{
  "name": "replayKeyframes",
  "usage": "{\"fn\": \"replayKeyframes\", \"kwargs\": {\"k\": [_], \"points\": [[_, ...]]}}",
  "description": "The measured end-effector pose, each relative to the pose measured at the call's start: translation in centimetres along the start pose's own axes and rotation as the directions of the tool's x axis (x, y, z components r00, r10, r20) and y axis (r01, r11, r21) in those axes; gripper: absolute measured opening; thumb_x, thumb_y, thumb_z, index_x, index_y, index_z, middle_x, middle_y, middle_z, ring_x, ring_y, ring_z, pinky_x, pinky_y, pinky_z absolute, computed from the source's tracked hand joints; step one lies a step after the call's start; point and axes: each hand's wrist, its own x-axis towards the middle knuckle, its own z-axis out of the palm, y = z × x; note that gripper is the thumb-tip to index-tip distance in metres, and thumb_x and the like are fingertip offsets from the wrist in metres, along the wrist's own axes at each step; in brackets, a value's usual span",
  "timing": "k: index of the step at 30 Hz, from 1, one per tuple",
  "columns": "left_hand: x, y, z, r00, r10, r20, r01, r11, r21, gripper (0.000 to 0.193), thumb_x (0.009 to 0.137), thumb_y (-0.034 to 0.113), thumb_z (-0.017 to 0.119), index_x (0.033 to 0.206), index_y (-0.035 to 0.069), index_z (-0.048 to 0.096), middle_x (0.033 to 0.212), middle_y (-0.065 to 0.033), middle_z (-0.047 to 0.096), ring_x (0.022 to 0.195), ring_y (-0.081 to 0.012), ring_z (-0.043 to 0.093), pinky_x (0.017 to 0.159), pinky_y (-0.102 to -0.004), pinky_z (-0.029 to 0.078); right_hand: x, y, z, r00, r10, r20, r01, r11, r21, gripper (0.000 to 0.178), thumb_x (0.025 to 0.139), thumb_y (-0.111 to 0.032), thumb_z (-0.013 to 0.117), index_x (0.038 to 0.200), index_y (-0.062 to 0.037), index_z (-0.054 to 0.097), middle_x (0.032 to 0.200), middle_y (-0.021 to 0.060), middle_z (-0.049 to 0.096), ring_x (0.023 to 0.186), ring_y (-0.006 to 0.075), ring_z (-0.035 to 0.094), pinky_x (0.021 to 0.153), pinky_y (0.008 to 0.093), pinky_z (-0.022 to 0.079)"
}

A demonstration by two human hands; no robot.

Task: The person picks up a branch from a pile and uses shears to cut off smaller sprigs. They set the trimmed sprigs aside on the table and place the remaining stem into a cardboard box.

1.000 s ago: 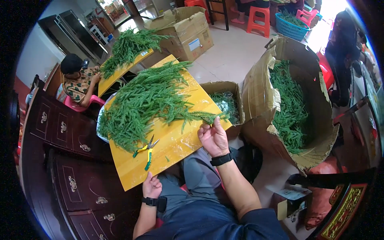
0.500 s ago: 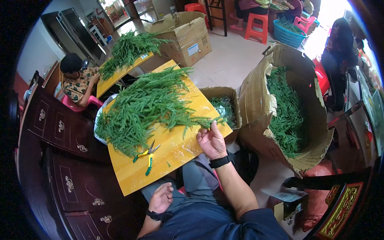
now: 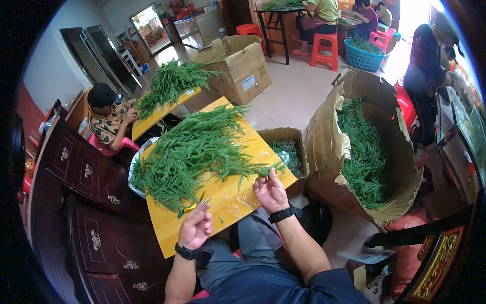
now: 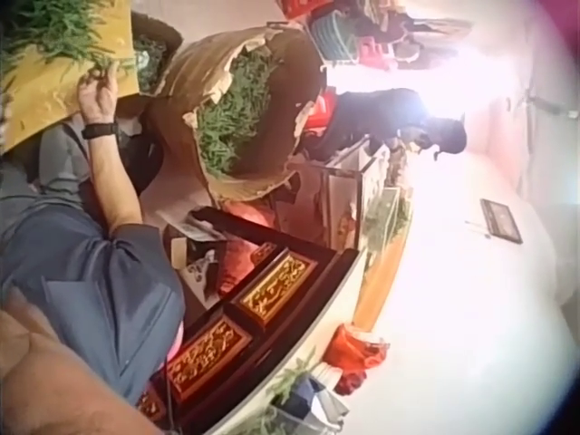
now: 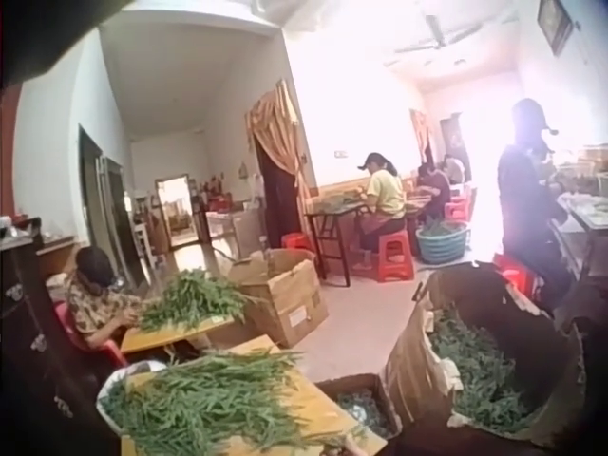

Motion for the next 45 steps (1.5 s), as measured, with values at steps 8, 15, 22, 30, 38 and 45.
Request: {"fn": "replayKeyframes", "kwargs": {"k": [8, 15, 22, 30, 38, 45], "points": [[2.7, -2.2, 3.1, 0.999, -0.050, 0.005, 0.050, 0.998, -0.029, 0.039, 0.098, 0.023, 0.059, 0.134, 0.009, 0.053, 0.095, -0.0043, 0.064, 0.073, -0.0125, 0.058, 0.063, -0.0266, 0.048, -0.6, 2.2, 1.5, 0.997, 0.065, -0.051, -0.075, 0.972, -0.222, 0.022, 0.099, -0.032, 0.058, 0.109, -0.0134, 0.064, 0.089, 0.0002, 0.063, 0.080, 0.0146, 0.062, 0.081, 0.0343, 0.054], [4.6, -2.8, 1.4, 1.000, 0.013, -0.022, -0.016, 0.994, -0.109, 0.034, 0.100, 0.028, 0.056, 0.130, 0.013, 0.055, 0.094, -0.0008, 0.063, 0.071, -0.0099, 0.056, 0.060, -0.0268, 0.046, -1.1, 2.9, 0.8, 0.985, 0.145, -0.096, -0.173, 0.841, -0.513, 0.023, 0.099, -0.028, 0.060, 0.111, -0.0090, 0.061, 0.092, 0.0011, 0.063, 0.080, 0.0139, 0.063, 0.079, 0.0318, 0.054], [4.7, -2.5, 0.1, 0.981, 0.144, -0.131, -0.140, 0.989, 0.036, 0.026, 0.101, 0.026, 0.055, 0.122, 0.011, 0.058, 0.090, -0.0006, 0.063, 0.065, -0.0110, 0.055, 0.055, -0.0251, 0.044, -0.2, 3.9, -0.4, 0.971, 0.225, -0.079, -0.236, 0.860, -0.453, 0.024, 0.102, -0.031, 0.054, 0.114, -0.0117, 0.059, 0.104, 0.0007, 0.064, 0.090, 0.0134, 0.063, 0.084, 0.0313, 0.053], [3.7, -2.6, -2.1, 0.992, 0.091, -0.088, -0.100, 0.989, -0.106, 0.027, 0.099, 0.013, 0.053, 0.125, 0.007, 0.055, 0.093, -0.0039, 0.065, 0.067, -0.0127, 0.058, 0.057, -0.0274, 0.048, -0.7, 3.2, 0.4, 0.980, 0.185, -0.074, -0.199, 0.890, -0.410, 0.025, 0.103, -0.033, 0.049, 0.116, -0.0139, 0.058, 0.118, 0.0012, 0.064, 0.104, 0.0131, 0.062, 0.088, 0.0320, 0.052], [1.0, -1.7, 0.3, 0.998, 0.046, -0.037, -0.052, 0.987, -0.155, 0.033, 0.100, 0.018, 0.052, 0.132, 0.009, 0.052, 0.102, -0.0047, 0.066, 0.076, -0.0153, 0.060, 0.060, -0.0292, 0.050, 0.5, 4.7, 1.6, 0.988, 0.157, 0.011, -0.117, 0.780, -0.615, 0.030, 0.103, -0.036, 0.049, 0.113, -0.0096, 0.059, 0.118, 0.0051, 0.064, 0.108, 0.0160, 0.062, 0.092, 0.0344, 0.051], [1.5, -1.2, -3.5, 0.944, 0.290, -0.154, -0.312, 0.939, -0.143, 0.020, 0.102, 0.026, 0.051, 0.115, 0.013, 0.059, 0.113, -0.0055, 0.064, 0.103, -0.0189, 0.061, 0.083, -0.0354, 0.051, 0.9, 7.3, 2.6, 0.950, 0.293, 0.104, -0.195, 0.821, -0.536, 0.030, 0.099, -0.034, 0.057, 0.113, -0.0076, 0.059, 0.116, 0.0077, 0.063, 0.109, 0.0212, 0.061, 0.095, 0.0404, 0.050]]}}
